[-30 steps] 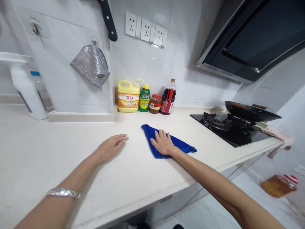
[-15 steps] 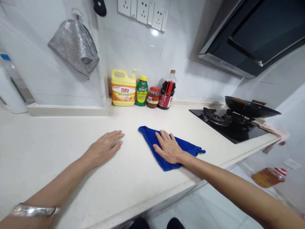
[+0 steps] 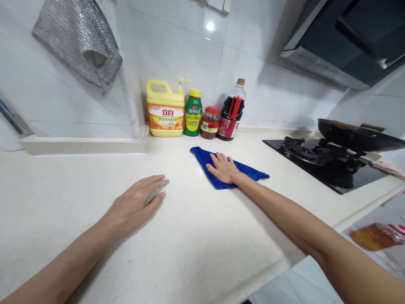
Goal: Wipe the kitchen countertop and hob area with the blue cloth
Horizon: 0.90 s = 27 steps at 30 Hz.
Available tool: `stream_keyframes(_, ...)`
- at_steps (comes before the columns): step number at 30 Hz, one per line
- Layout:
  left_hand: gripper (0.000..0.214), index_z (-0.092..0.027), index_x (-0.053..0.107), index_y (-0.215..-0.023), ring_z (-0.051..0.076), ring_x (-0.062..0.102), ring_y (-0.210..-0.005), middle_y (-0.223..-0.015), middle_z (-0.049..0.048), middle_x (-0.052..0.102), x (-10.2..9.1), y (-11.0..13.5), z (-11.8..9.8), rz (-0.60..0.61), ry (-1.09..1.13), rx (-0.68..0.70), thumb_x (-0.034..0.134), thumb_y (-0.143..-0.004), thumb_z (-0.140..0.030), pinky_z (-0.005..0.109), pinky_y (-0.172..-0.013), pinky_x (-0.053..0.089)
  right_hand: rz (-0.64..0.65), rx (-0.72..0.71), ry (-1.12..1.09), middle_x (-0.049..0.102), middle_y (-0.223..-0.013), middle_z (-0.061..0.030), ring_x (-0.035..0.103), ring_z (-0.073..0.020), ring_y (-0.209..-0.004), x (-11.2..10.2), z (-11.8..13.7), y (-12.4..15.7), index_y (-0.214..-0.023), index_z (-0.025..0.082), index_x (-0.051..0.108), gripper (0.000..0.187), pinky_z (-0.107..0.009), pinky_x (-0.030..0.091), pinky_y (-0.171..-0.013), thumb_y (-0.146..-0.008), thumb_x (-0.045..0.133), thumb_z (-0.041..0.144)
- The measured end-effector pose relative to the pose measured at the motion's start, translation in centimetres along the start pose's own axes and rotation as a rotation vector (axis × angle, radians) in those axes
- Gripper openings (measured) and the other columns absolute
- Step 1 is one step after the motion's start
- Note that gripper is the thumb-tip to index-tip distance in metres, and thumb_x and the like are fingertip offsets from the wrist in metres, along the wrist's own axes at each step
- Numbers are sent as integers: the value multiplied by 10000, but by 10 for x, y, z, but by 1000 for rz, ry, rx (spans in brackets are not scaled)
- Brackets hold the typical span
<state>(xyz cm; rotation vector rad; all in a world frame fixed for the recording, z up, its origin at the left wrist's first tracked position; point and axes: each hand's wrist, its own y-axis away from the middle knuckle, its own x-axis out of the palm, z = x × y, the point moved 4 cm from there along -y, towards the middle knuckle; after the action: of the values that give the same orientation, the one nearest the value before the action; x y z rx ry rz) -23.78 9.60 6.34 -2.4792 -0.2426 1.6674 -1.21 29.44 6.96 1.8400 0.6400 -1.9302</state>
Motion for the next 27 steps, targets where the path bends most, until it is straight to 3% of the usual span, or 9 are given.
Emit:
stream_keyframes(8, 517, -358, 633, -1273, 252, 476, -1365, -1449, -54, 552, -7, 0, 6, -30, 142, -8, 385, -906, -626, 507, -1199, 334, -40, 75, -3, 310, -1582, -219, 288, -360, -1457, 5, -21, -59, -1542, 117, 290, 754, -601, 231, -1154, -971, 196, 600)
stream_keyframes(16, 466, -340, 662, -1233, 248, 517, -1326, -1421, -26, 581, -8, 0, 6, -41, 161, 24, 413, -922, -581, 510, -1169, 382, -33, 157, -5, 336, -1568, -216, 326, -388, -1428, 10, -40, -103, -1530, 125, 312, 758, -618, 244, -1138, -959, 190, 609)
stream_keyframes(21, 458, -350, 662, -1228, 242, 512, -1331, -1418, -40, 582, -8, -2, 8, -45, 177, 9, 433, -905, -580, 503, -1181, 366, -15, 146, 1, 295, -1593, -211, 295, -379, -1452, 9, -43, -108, -1563, 124, 244, 770, -606, 229, -1154, -967, 179, 607)
stream_keyframes(27, 469, -337, 673, -1211, 239, 507, -1334, -1419, -34, 581, -12, -2, 4, -7, 197, -10, 420, -896, -576, 489, -1187, 353, 18, 52, 44, 214, -1635, -196, 215, -344, -1499, 8, -38, -85, -1574, 129, 221, 763, -571, 195, -1187, -979, 159, 603)
